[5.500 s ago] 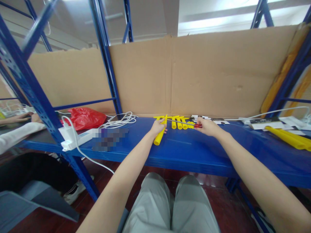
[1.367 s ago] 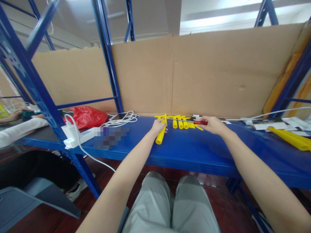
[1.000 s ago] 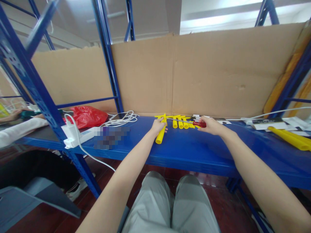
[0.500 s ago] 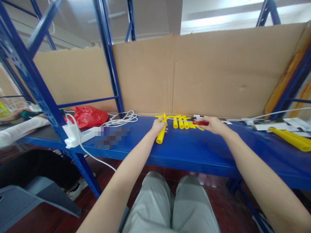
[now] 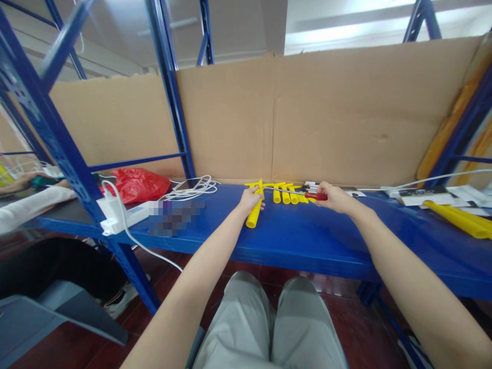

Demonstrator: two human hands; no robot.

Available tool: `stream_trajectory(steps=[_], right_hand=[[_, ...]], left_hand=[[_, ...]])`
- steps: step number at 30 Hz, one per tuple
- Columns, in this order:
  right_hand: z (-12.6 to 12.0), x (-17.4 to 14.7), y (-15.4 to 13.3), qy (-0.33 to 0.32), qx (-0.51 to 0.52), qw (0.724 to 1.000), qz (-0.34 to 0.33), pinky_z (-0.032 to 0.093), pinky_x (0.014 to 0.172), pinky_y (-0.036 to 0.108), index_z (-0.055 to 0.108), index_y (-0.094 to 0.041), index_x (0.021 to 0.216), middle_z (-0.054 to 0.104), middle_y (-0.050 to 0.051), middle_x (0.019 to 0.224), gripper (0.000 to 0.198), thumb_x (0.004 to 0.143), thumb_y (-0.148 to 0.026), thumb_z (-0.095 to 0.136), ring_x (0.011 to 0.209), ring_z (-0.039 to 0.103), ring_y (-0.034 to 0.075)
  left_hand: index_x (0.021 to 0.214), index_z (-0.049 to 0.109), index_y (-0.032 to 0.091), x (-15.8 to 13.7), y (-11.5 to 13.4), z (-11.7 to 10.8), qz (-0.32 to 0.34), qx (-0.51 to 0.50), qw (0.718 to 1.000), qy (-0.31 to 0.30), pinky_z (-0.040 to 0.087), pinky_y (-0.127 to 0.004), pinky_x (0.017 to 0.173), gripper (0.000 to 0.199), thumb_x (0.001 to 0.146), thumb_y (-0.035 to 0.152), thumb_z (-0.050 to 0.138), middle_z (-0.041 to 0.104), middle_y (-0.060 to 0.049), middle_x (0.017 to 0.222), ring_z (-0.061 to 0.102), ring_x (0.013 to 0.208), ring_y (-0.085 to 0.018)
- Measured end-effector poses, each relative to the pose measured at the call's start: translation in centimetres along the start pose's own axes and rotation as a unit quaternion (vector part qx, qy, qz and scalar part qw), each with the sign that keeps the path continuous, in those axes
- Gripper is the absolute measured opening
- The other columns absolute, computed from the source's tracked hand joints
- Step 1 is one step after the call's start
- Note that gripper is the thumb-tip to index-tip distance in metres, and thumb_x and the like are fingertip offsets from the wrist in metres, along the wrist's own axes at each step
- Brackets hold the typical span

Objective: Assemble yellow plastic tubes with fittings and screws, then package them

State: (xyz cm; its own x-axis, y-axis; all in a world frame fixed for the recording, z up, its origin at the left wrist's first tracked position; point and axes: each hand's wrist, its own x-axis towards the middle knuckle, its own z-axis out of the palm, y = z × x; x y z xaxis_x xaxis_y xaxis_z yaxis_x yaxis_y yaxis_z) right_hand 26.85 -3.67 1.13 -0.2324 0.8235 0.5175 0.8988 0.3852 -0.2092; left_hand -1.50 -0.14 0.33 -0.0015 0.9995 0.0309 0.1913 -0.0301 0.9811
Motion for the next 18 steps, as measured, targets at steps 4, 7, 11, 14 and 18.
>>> stream_trajectory(steps=[4,7,11,14,18], right_hand=[[-0.11,-0.01,-0.38,0.011,-0.014,1.000,0.002,0.041,0.055,0.027,0.051,-0.024,0.076,0.067,0.003,0.070,0.016,0.070,-0.028,0.065,0.062,0.060,0.019],[-0.23,0.03,-0.36,0.004,-0.021,1.000,-0.005,0.043,0.057,0.029,0.056,-0.023,0.075,0.068,0.004,0.070,0.011,0.073,-0.031,0.064,0.064,0.062,0.021],[-0.41,0.00,-0.19,-0.002,-0.025,0.999,-0.032,0.045,0.060,0.030,0.065,-0.023,0.082,0.072,0.005,0.074,0.013,0.078,-0.034,0.061,0.068,0.065,0.022],[-0.43,-0.01,-0.27,-0.008,-0.022,0.999,-0.030,0.048,0.065,0.032,0.068,-0.022,0.088,0.074,0.007,0.083,0.016,0.080,-0.031,0.058,0.074,0.067,0.023],[-0.33,-0.02,-0.81,-0.026,-0.022,0.999,-0.004,0.050,0.070,0.033,0.068,-0.018,0.095,0.074,0.012,0.091,0.020,0.080,-0.027,0.059,0.081,0.068,0.025]], left_hand=[[0.149,0.041,0.017,0.09,-0.07,-0.02,-0.003,-0.004,1.000,-0.002,0.052,-0.016,0.048,0.063,0.088,0.005,0.053,0.071,-0.009,0.097,0.061,0.050,-0.006],[0.149,0.042,0.017,0.28,-0.20,-0.03,-0.003,-0.007,1.000,0.003,0.053,-0.018,0.049,0.063,0.088,0.005,0.054,0.071,-0.009,0.096,0.061,0.050,-0.007],[0.148,0.043,0.016,0.31,-0.22,0.00,0.002,-0.003,1.000,0.005,0.054,-0.020,0.050,0.061,0.088,0.006,0.054,0.071,-0.010,0.098,0.061,0.050,-0.007],[0.148,0.043,0.016,0.10,-0.09,0.03,0.003,-0.001,1.000,0.005,0.054,-0.020,0.050,0.061,0.088,0.005,0.052,0.072,-0.010,0.098,0.060,0.049,-0.007],[0.149,0.042,0.014,-0.36,0.19,0.04,0.003,-0.005,1.000,0.007,0.051,-0.020,0.047,0.061,0.089,0.004,0.051,0.071,-0.011,0.100,0.058,0.047,-0.007]])
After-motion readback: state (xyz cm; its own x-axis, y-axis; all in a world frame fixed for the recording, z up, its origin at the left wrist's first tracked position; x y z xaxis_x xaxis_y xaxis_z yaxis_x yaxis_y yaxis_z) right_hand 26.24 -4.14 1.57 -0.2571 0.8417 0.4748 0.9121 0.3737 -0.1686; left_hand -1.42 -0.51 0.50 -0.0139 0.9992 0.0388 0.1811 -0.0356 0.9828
